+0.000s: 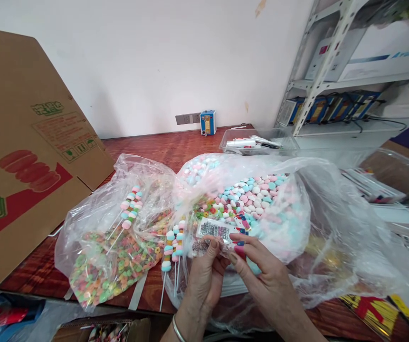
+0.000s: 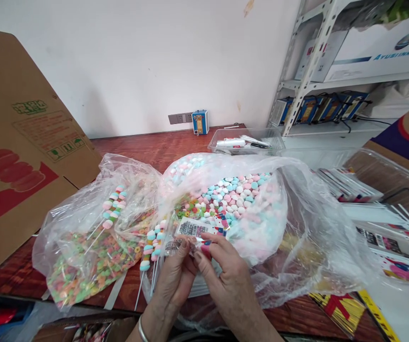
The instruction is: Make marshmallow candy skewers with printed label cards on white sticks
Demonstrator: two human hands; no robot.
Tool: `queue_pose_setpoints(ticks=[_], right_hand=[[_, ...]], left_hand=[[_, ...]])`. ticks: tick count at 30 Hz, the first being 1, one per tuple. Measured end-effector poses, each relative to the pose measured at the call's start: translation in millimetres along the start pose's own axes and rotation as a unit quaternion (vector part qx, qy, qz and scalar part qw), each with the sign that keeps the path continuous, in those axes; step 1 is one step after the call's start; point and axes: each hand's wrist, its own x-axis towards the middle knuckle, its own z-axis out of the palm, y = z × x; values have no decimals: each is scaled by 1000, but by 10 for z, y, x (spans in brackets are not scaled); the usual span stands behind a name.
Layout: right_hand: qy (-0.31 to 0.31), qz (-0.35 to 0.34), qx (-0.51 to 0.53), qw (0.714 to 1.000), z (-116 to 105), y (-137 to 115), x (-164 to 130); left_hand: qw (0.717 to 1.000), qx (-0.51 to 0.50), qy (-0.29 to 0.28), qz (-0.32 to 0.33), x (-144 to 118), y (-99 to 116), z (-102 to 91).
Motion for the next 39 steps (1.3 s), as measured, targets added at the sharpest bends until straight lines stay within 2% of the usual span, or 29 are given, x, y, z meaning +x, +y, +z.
queue_pose_setpoints(ticks=[4,6,9,14,20,23,25,28,31,34,37,39], right_hand=[[-26,-69,-72,995,11,-47,2],[-22,-103,-101,989,16,-62,17],[-2,-139,-136,981,-1,-80,58],[4,-149,-162,975,-63,-81,73],[-10,-126,-161,979,-105,-61,6],[-13,-77,-100,992,-111,-89,4],[-5,-24,-42,999,-104,-112,11],[19,47,23,998,-78,-126,16],[41,63,53,996,-58,-130,0],[25,13,29,999,-57,-165,-26],[18,-78,-48,996,-66,-214,-44],[22,-127,-100,987,-66,-237,-47]], left_hand=[[997,-52,42,-42,26,1,-61],[995,-65,30,-67,32,1,-79],[995,-72,10,-67,6,17,-65],[996,-57,-27,-57,-42,51,-22],[992,-93,-3,-86,-5,25,-26],[997,-64,17,-47,1,14,-5],[1000,-28,0,-5,-9,11,6],[997,42,-56,30,-35,9,5],[993,75,-83,31,-53,12,-16],[998,27,-60,-11,-50,12,-50],[998,-41,0,-54,-28,9,-93],[995,-66,16,-71,-9,10,-118]])
